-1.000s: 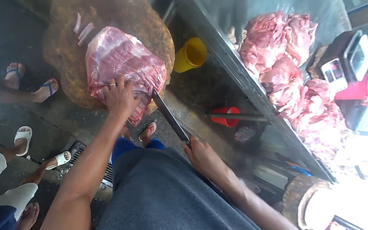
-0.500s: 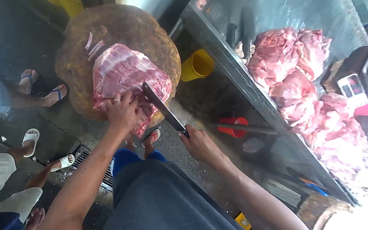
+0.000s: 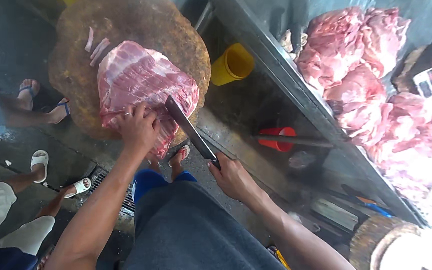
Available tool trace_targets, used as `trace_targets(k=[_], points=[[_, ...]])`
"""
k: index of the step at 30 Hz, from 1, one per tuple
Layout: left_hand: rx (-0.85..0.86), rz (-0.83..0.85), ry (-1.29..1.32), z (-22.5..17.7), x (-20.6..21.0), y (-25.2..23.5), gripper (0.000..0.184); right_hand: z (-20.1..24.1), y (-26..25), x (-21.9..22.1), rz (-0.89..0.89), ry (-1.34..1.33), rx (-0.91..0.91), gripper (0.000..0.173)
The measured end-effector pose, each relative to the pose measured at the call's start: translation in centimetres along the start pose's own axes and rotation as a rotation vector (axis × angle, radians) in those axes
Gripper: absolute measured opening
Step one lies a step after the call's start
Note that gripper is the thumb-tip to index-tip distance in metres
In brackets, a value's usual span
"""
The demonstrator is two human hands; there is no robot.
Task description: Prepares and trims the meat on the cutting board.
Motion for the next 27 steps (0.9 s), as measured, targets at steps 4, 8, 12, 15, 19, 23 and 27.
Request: trace_targets(k=[4, 8, 12, 15, 19, 23, 27], points=[[0.015, -0.006, 0.004, 0.0, 0.0, -0.1, 0.029, 0.4, 0.2, 0.5, -0.009, 0.02, 0.023, 0.037], [-0.002, 0.02, -0.014, 0.0, 0.2, -0.1, 0.028, 0.3, 0.6, 1.6, 0.02, 0.095, 0.081, 0.038], [-0.01, 0.006, 0.032, 0.3, -0.6, 0.4, 0.028, -4.6, 6.9, 3.3, 0.002, 0.102, 0.15, 0.04], [-0.022, -0.031, 0.076, 1.2, -1.2, 0.4, 0.026, -7.8, 12.1, 3.5, -0.277, 0.044, 0.066, 0.036], [-0.022, 0.066, 0.022, -1.2, -1.6, -0.4, 0.035, -6.1, 11.0, 1.2, -0.402, -0.028, -0.044, 0.043], [0.137, 0.118, -0.005, -2.9, -0.3, -1.9, 0.054, -4.0, 4.9, -0.4, -0.276, -0.092, -0.073, 0.039], [0.187, 0.122, -0.052, -1.6, 1.2, -1.7, 0.047, -1.6, 0.3, -2.1, -0.166, 0.014, -0.023, 0.04]])
Point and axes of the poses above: each hand's wrist, its own y-axis away from the middle knuckle, its own x-axis out of the palm, z = x × y, the point moved 8 cm from there along -y, towards the middle knuckle, and after that the axes turned 7 degrees about -z, right-handed, at the moved point
